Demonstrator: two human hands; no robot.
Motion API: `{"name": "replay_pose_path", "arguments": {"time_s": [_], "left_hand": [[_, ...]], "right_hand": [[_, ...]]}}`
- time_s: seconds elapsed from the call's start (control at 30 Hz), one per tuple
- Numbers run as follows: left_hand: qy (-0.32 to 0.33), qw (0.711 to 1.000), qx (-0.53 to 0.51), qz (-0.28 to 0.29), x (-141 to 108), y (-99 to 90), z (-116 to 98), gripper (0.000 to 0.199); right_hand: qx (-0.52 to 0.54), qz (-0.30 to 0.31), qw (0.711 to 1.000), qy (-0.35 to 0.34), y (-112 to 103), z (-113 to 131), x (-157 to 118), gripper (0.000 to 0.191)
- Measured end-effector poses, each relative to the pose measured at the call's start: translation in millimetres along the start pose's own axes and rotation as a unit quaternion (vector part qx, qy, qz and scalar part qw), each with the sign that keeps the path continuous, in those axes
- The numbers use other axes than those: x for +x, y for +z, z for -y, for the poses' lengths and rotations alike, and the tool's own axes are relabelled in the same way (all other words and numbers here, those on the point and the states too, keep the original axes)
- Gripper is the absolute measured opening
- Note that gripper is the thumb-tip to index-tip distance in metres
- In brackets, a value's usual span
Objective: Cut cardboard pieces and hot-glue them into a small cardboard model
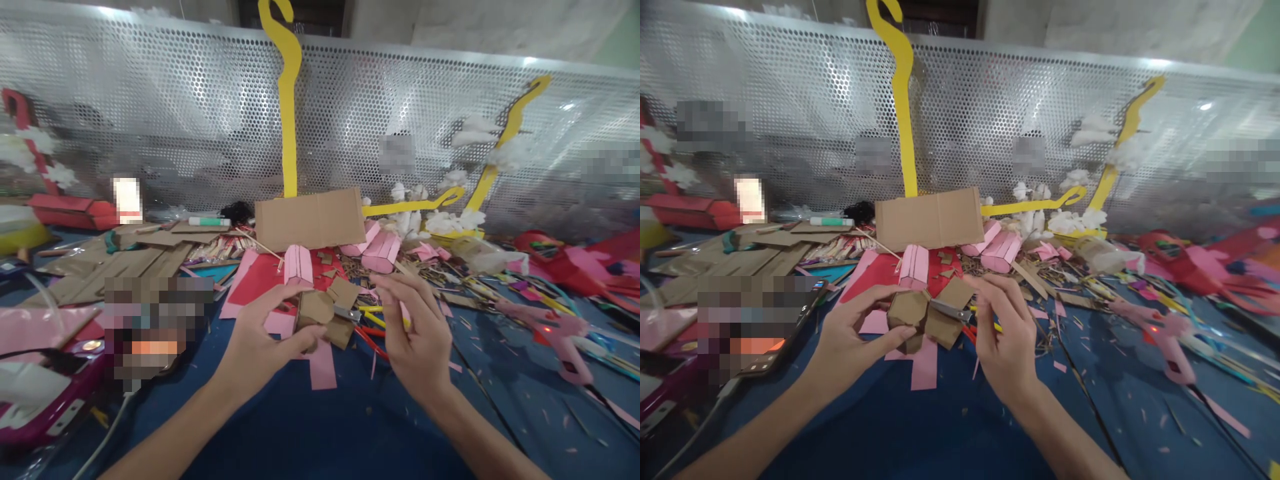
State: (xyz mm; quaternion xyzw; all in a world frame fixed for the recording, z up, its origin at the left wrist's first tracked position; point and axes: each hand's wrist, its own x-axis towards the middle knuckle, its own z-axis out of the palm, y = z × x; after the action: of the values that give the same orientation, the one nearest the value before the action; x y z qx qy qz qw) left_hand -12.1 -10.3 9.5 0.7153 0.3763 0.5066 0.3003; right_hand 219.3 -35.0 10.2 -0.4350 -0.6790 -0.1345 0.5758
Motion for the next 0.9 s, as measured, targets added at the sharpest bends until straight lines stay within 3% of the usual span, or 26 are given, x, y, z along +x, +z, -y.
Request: {"name": "replay_pose_path", "arguments": {"time_s": [0.13, 0.3, 0.43, 0.53, 0.73, 0.8, 0.9], "left_hand": [[0.064, 0.996, 0.064, 0.002, 1.0, -2.1, 3.2, 0.04], [0.182, 0.976, 0.115, 0.034, -1.6, -2.2, 5.4, 0.041], [0.266, 0.947, 0.174, 0.043, -3.5, -0.3, 8.4, 0.04], [0.281, 0.94, 0.188, 0.037, -3.7, -0.2, 11.7, 0.039], [0.246, 0.955, 0.164, 0.039, -5.3, -1.8, 14.1, 0.041], [0.182, 0.974, 0.125, 0.044, -4.5, -1.8, 11.0, 0.042], [0.018, 0.999, 0.009, 0.044, 0.0, -1.1, 5.3, 0.047]], "right_hand": [[0.051, 0.085, 0.992, 0.082, 1.8, 3.5, -3.0, 0.021], [0.146, 0.203, 0.956, 0.154, 4.0, 10.2, -5.3, 0.017], [0.179, 0.239, 0.937, 0.183, 6.2, 12.3, -5.4, 0.015], [0.185, 0.242, 0.934, 0.189, 5.9, 13.6, -4.9, 0.017], [0.208, 0.249, 0.925, 0.198, 4.7, 13.1, -5.4, 0.026], [0.226, 0.248, 0.916, 0.218, 5.8, 10.2, -7.3, 0.03], [0.246, 0.23, 0.905, 0.258, 8.2, 5.1, -10.8, 0.033]]}}
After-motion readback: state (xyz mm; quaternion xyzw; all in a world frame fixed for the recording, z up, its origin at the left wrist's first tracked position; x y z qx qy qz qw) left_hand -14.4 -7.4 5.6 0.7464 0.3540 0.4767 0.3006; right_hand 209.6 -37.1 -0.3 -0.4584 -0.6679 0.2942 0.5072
